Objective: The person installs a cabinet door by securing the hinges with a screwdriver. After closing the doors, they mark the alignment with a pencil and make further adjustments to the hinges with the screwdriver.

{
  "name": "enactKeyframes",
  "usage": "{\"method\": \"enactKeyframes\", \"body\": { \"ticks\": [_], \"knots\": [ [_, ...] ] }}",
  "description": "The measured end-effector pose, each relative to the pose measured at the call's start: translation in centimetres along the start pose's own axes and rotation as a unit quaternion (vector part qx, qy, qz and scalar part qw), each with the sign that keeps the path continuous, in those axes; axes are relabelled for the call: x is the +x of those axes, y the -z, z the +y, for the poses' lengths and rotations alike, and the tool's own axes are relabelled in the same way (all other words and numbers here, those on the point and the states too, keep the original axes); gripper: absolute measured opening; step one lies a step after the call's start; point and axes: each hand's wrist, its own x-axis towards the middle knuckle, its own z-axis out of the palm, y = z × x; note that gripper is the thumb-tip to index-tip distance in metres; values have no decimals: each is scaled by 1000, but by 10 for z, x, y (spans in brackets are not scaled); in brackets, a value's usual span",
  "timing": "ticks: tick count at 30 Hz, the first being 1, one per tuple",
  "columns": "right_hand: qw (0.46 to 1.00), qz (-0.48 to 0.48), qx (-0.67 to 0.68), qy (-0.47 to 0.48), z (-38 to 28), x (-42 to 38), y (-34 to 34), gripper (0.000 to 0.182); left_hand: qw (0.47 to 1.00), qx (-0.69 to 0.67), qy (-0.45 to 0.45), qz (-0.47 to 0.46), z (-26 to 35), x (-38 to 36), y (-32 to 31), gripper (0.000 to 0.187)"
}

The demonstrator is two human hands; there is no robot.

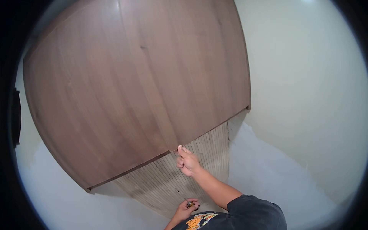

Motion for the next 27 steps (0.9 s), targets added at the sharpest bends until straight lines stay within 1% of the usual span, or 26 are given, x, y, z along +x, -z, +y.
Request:
{"method": "enactKeyframes", "body": {
  "ticks": [3,6,9,11,15,17,23,26,27],
  "knots": [
    [1000,-8,-7,1,2,4,7,17,1000,11,1,-20,4,4,-8,33],
    [1000,-8,-19,-6,1,5,9,19,998,50,28,-7,9,6,-15,31],
    [1000,-1,-21,-16,-4,3,5,21,998,7,53,27,15,4,-25,30],
    [999,5,-19,-26,-7,2,2,21,998,8,54,39,24,2,-32,29],
    [998,-44,-8,-39,-6,7,14,23,997,6,64,49,29,7,-41,30],
    [997,-60,-11,-38,-4,7,18,23,996,9,68,48,22,9,-41,30],
    [999,-30,-36,-10,-2,2,15,24,997,14,72,19,33,5,-44,30],
    [998,35,-52,-22,-15,-16,9,35,995,34,93,-1,49,6,-45,28],
    [997,31,-68,-10,-20,-22,13,36,994,44,101,-7,54,6,-45,28]
  ]
}}
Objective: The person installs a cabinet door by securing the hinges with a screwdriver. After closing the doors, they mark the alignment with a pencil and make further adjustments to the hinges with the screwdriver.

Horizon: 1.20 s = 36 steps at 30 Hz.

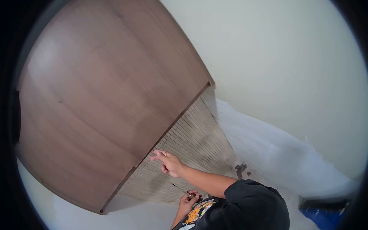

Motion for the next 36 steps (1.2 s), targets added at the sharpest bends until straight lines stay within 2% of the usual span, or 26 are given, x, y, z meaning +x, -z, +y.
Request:
{"method": "enactKeyframes", "body": {
  "ticks": [2,5,9,10,11,13,14,15,17,20,23,25,26,29,30,33,36],
  "knots": [
    [999,-17,-32,25,-8,-16,22,39,1000,17,-18,2,-3,5,-3,24],
    [983,16,-154,94,-57,-55,55,36,997,-4,-77,28,-15,28,-7,17],
    [875,116,-308,354,-151,-138,89,20,973,-55,-193,118,25,52,5,10],
    [820,141,-365,418,-176,-164,93,19,962,-53,-224,147,38,57,13,6],
    [727,159,-433,509,-200,-188,95,19,950,-89,-245,173,57,62,11,5],
    [494,163,-571,635,-247,-232,107,16,925,-124,-275,229,93,77,7,14],
    [429,185,-610,640,-259,-257,115,23,914,-131,-289,254,101,84,10,18],
    [400,199,-681,580,-274,-292,119,29,901,-138,-305,277,108,93,11,21],
    [265,277,-690,614,-294,-315,113,27,876,-141,-326,327,122,108,4,26],
    [223,359,-706,568,-316,-338,130,24,838,-148,-351,392,135,124,-7,30],
    [156,286,-758,565,-325,-345,156,25,811,-155,-376,421,142,137,-18,30],
    [150,267,-762,571,-327,-348,158,28,794,-166,-388,437,151,137,-32,29],
    [150,260,-765,571,-327,-349,156,30,794,-176,-391,431,155,136,-36,28],
    [206,277,-775,529,-325,-353,137,30,764,-156,-386,493,160,136,-45,25],
    [275,362,-756,470,-318,-357,123,24,759,-169,-385,497,163,135,-49,22],
    [278,337,-688,579,-317,-343,143,15,755,-146,-398,501,162,136,-49,20],
    [241,302,-693,609,-321,-345,152,13,755,-146,-407,494,166,133,-55,21]
  ]
}}
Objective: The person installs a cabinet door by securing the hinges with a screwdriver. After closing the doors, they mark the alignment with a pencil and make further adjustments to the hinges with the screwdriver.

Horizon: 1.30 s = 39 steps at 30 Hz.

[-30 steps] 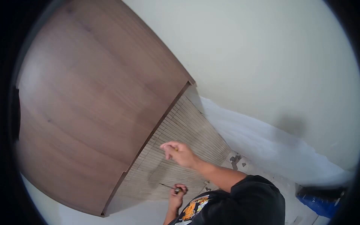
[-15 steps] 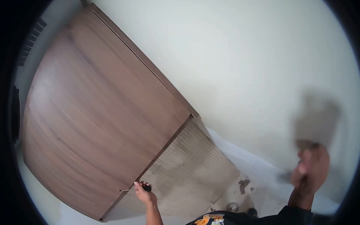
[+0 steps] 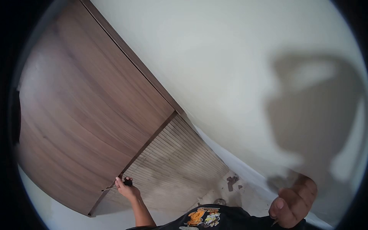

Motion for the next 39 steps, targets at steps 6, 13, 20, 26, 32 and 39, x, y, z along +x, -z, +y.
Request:
{"method": "enactKeyframes", "body": {
  "ticks": [6,13,20,26,32,39],
  "knots": [
    [999,-41,0,29,14,-6,0,26,999,-23,1,23,-5,4,0,29],
    [997,-34,26,67,28,-10,0,26,1000,-2,-14,17,-9,5,9,31],
    [997,-11,27,70,34,-11,-6,24,1000,3,-18,10,-9,4,11,32],
    [996,-6,38,77,38,-13,-7,23,1000,14,-16,-1,-10,4,14,35],
    [993,-9,52,108,47,-15,-5,23,1000,13,-16,3,-8,2,11,36],
    [993,-19,67,90,46,-16,-3,23,1000,7,-12,6,-9,3,13,37]
  ]
}}
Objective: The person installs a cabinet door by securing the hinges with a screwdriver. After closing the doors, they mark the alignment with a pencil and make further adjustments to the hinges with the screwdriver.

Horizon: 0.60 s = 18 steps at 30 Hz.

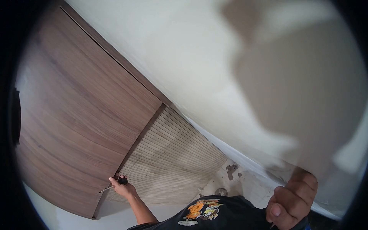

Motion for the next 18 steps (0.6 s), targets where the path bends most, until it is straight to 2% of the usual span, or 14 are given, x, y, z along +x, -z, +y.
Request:
{"method": "enactKeyframes", "body": {
  "ticks": [4,10,13,15,16,17,18],
  "knots": [
    [1000,1,-12,-15,-4,-1,0,23,998,-49,12,-28,2,-2,-1,35],
    [999,-25,3,-26,-6,4,6,21,979,-160,93,-83,11,-4,7,31],
    [999,2,26,-24,-3,1,2,17,942,-228,124,-211,4,1,28,21],
    [999,6,22,-24,-2,2,-1,15,930,-247,136,-235,5,-5,38,19],
    [1000,14,17,-19,0,1,-3,15,924,-256,143,-246,5,-8,44,21],
    [1000,22,13,-14,2,-2,-6,14,908,-280,167,-265,4,-9,52,31],
    [999,31,9,-8,3,-4,-6,14,901,-281,167,-287,5,-12,58,31]
  ]
}}
